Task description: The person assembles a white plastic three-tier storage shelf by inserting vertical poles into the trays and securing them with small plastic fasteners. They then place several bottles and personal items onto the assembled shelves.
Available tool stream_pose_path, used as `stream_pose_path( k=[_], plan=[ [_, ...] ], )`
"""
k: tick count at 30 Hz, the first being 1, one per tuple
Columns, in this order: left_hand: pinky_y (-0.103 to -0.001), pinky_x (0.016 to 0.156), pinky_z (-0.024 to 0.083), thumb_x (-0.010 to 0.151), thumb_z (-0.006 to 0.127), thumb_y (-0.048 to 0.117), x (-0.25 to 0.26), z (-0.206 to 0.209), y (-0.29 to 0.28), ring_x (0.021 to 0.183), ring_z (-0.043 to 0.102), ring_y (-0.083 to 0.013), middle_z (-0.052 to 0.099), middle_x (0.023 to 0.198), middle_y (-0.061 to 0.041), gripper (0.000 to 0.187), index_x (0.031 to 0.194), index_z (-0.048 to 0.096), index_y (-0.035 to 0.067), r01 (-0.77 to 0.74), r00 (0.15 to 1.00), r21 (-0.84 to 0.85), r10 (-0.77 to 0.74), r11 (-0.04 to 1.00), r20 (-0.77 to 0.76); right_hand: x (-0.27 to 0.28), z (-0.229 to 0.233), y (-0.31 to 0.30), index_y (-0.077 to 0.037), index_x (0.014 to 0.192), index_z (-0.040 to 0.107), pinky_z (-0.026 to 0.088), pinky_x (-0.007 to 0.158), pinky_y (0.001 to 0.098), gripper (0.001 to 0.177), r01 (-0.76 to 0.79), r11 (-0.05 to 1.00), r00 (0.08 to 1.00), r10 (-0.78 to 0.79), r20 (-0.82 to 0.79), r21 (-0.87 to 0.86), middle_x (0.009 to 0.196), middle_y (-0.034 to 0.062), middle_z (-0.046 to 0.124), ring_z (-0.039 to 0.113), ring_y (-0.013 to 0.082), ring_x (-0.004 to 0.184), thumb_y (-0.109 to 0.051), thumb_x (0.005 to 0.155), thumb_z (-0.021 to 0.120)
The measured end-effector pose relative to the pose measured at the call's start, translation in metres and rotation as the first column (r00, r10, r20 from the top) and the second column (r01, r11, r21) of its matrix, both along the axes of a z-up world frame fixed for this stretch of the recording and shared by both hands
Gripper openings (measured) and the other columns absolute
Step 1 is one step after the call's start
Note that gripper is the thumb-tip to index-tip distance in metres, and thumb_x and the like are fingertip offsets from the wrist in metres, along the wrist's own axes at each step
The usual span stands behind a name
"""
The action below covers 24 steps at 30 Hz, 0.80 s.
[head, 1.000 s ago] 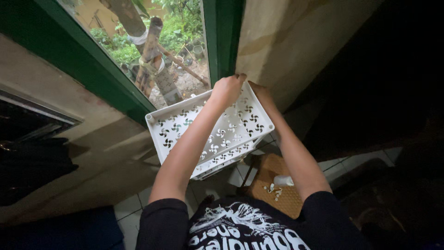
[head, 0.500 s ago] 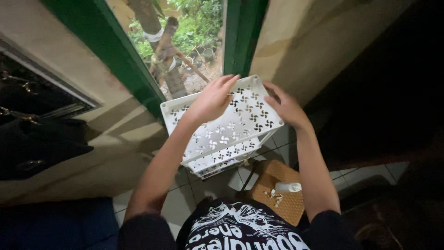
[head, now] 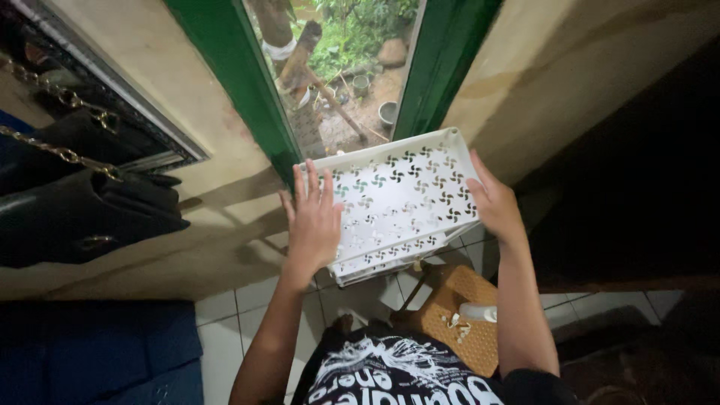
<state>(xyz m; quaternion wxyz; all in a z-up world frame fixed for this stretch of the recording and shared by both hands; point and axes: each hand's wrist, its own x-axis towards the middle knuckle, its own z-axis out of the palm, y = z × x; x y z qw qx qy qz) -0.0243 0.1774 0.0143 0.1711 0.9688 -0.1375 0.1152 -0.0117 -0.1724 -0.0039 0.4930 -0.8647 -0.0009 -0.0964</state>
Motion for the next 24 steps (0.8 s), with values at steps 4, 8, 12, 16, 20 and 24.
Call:
stream_pose_path(
  k=[4,8,12,16,20,24],
  plan=[
    [-0.069,0.117,0.017,0.100,0.053,0.026,-0.003,-0.002,0.002,0.156,0.004,-0.0429,0.005,0.169,-0.022,0.062,0.155,0.036,0.003,-0.009,0.998,-0.048,0.006,0.999,-0.062,-0.004,-0.004,-0.001,-0.006,0.153,0.048,0.040,0.110,0.0299,0.053,-0.014,0.999,1.000,0.013,0.019,0.041,0.150,0.0145,0.058,0.056,0.0195,0.135,-0.015,0.101,0.056],
    [-0.052,0.125,0.023,0.100,0.053,0.015,-0.002,-0.013,0.007,0.157,0.012,-0.0455,0.003,0.171,-0.026,0.064,0.159,0.032,0.000,0.010,1.000,-0.353,0.000,0.935,0.028,-0.001,-0.012,0.000,-0.004,0.153,0.044,0.044,0.105,0.0284,0.055,0.024,0.939,0.999,-0.008,-0.046,0.343,0.142,0.0143,0.062,0.058,0.0165,0.124,-0.013,0.100,0.058],
    [-0.041,0.125,0.023,0.102,0.053,0.008,-0.004,-0.037,0.013,0.156,0.023,-0.0438,0.018,0.168,-0.028,0.071,0.162,0.018,-0.005,-0.003,0.995,-0.716,0.075,0.698,0.070,0.003,-0.019,0.002,-0.001,0.151,0.046,0.045,0.105,0.0276,0.052,0.060,0.869,0.994,-0.004,-0.114,0.492,0.141,0.0132,0.062,0.060,0.0156,0.122,-0.010,0.101,0.057],
    [-0.033,0.115,0.037,0.104,0.045,0.010,-0.005,-0.054,0.021,0.140,0.050,-0.0267,0.050,0.155,-0.018,0.058,0.159,0.028,0.005,-0.226,0.965,-0.905,-0.041,0.361,-0.258,-0.001,-0.019,0.009,0.000,0.151,0.050,0.045,0.107,0.0272,0.050,0.012,0.850,0.996,0.035,-0.079,0.526,0.143,0.0112,0.061,0.059,0.0149,0.124,-0.005,0.101,0.054],
    [-0.034,0.117,0.036,0.107,0.044,0.008,-0.006,-0.058,0.027,0.141,0.050,-0.0253,0.051,0.156,-0.018,0.054,0.159,0.032,0.002,-0.131,0.988,-0.911,-0.024,0.390,-0.153,-0.002,-0.014,0.020,0.001,0.149,0.051,0.045,0.109,0.0275,0.049,0.000,0.857,0.998,0.034,-0.057,0.515,0.143,0.0109,0.061,0.060,0.0148,0.125,-0.002,0.100,0.054],
    [-0.034,0.116,0.039,0.108,0.042,0.008,-0.004,-0.055,0.027,0.139,0.054,-0.0267,0.054,0.154,-0.019,0.052,0.159,0.034,0.002,-0.133,0.988,-0.893,-0.009,0.430,-0.152,0.002,-0.010,0.025,0.001,0.150,0.052,0.046,0.108,0.0278,0.050,0.016,0.855,0.997,0.024,-0.070,0.519,0.141,0.0115,0.062,0.060,0.0153,0.123,-0.001,0.100,0.054]
  ],
)
